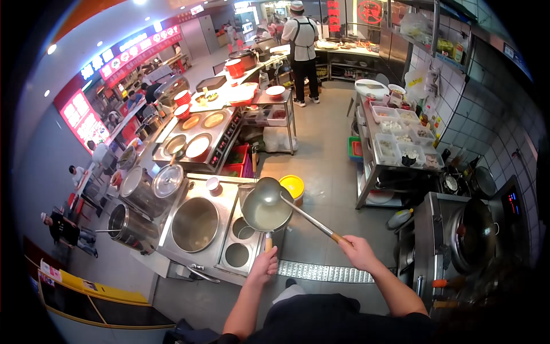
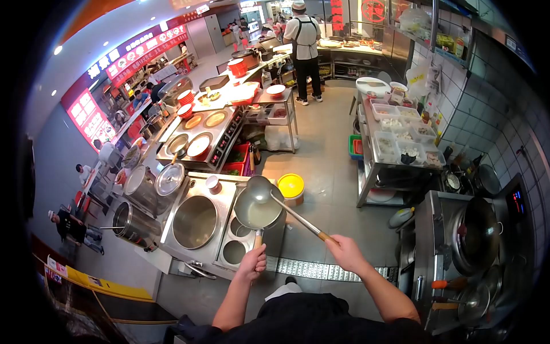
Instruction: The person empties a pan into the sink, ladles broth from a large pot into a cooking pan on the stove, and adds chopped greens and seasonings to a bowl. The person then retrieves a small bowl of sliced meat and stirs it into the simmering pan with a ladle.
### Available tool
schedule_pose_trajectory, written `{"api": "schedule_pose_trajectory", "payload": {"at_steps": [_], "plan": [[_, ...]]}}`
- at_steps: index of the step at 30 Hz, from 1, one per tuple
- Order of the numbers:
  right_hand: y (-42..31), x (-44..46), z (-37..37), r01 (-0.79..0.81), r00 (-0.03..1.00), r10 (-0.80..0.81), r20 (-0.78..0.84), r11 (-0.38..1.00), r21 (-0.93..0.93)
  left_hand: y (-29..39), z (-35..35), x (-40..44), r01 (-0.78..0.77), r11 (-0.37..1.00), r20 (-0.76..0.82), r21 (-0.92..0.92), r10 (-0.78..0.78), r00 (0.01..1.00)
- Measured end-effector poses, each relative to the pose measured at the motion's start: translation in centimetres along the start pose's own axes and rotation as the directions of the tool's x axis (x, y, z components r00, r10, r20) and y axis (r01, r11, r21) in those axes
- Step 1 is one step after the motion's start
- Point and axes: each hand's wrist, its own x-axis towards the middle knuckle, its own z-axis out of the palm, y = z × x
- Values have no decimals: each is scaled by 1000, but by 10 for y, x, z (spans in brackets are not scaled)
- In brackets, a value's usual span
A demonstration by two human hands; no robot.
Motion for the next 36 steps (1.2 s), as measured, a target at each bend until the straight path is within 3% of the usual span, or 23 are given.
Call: {"api": "schedule_pose_trajectory", "payload": {"at_steps": [11, 20, 32, 36], "plan": [[60, 119, -73, -166, 984, 174, -42, 975, 146, 20, 77, 163, 56, 998, 60, 9, -56, 997], [64, 286, -132, -140, 987, 148, -55, 981, 135, 103, 126, 314, 14, 1000, 55, -19, -13, 998], [88, 551, -186, -174, 983, 161, 86, 968, 179, 230, 167, 503, -147, 981, -143, -129, 128, 981], [88, 649, -200, -85, 985, 63, 160, 988, 132, 265, 184, 549, -197, 959, -222, -204, 151, 963]]}}
